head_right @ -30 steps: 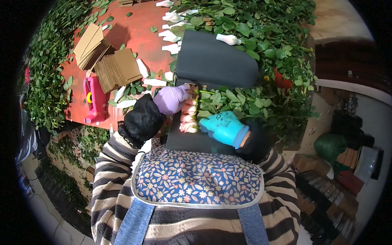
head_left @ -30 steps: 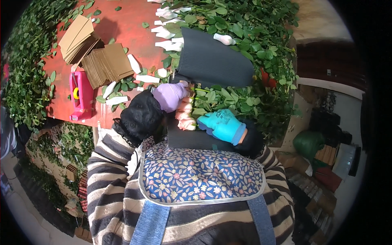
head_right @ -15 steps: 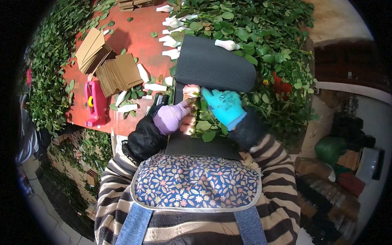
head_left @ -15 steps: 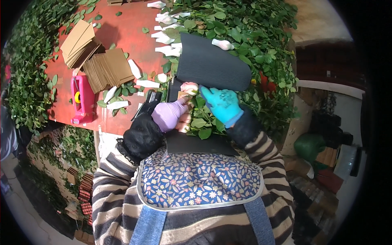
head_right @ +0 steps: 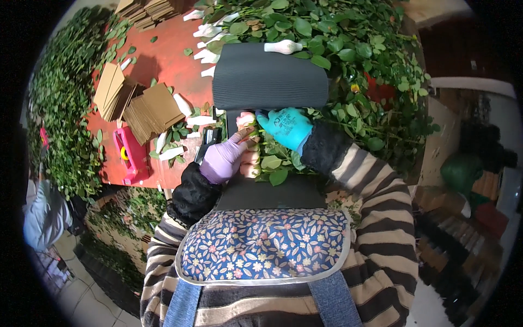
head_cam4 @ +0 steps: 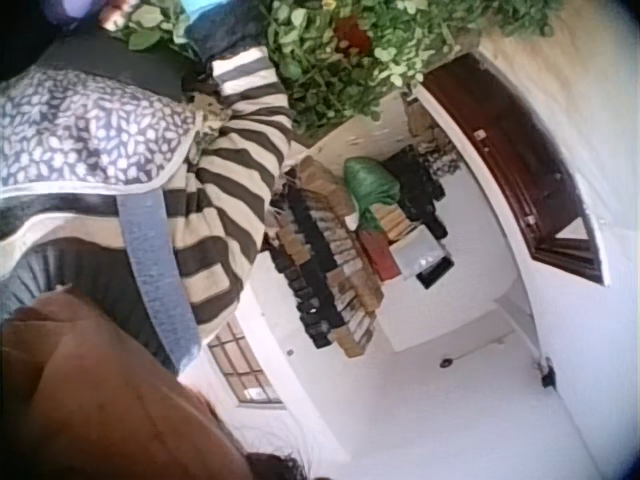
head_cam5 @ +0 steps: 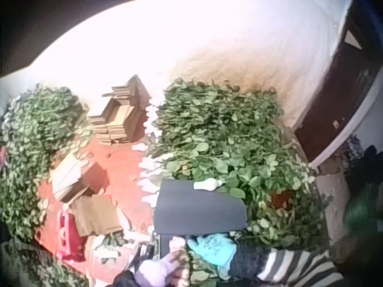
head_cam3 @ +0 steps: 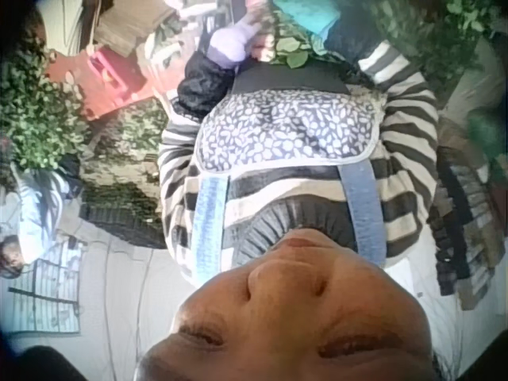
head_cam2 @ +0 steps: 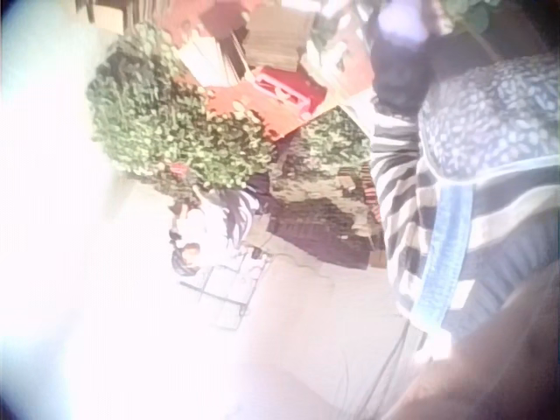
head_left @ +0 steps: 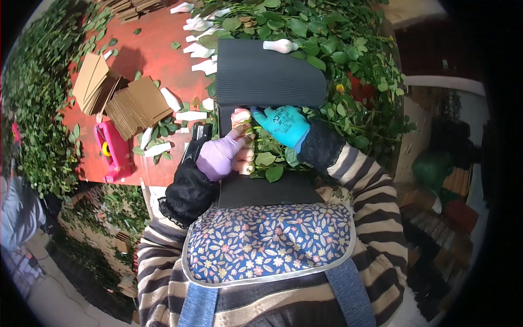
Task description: The person organizes flowers by placing individual rose stems into a black foam holder on a workstation, then secures the arrangement by folding the holder and adding a small cardboard piece.
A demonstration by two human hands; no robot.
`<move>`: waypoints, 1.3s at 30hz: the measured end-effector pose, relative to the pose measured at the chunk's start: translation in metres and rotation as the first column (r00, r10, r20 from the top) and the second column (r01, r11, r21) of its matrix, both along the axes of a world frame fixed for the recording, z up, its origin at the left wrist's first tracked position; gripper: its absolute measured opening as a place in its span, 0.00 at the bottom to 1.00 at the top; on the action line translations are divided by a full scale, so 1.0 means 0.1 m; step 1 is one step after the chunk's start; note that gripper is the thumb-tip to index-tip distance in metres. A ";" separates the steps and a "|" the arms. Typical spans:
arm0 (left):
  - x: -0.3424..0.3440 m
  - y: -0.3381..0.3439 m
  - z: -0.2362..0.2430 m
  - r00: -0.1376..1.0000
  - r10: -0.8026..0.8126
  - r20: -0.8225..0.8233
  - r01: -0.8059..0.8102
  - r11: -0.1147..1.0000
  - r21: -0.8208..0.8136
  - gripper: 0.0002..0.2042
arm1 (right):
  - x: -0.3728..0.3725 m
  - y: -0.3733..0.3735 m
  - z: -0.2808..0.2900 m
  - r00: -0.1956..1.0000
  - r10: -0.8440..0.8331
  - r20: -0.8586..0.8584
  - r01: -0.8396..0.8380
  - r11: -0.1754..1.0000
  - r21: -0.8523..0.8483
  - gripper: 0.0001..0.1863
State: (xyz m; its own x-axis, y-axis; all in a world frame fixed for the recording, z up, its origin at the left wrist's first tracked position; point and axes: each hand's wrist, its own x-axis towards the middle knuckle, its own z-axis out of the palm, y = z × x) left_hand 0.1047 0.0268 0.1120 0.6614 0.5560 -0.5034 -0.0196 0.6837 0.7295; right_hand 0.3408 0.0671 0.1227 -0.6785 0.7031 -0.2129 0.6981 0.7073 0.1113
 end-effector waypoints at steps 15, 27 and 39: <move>0.11 0.08 0.04 0.927 0.115 -0.357 0.110 0.827 0.551 0.18 | -0.05 -0.16 -0.06 0.999 0.039 0.018 -0.042 0.977 0.209 0.26; 0.10 0.03 0.16 0.934 0.161 -0.318 0.189 0.532 0.826 0.17 | -0.06 -0.34 0.28 0.997 -0.074 -0.016 0.076 0.981 0.179 0.21; -0.39 -0.20 0.20 0.873 0.238 -0.425 0.384 0.203 0.901 0.24 | -0.11 -0.14 0.10 0.990 -0.138 -0.022 0.139 0.987 0.080 0.28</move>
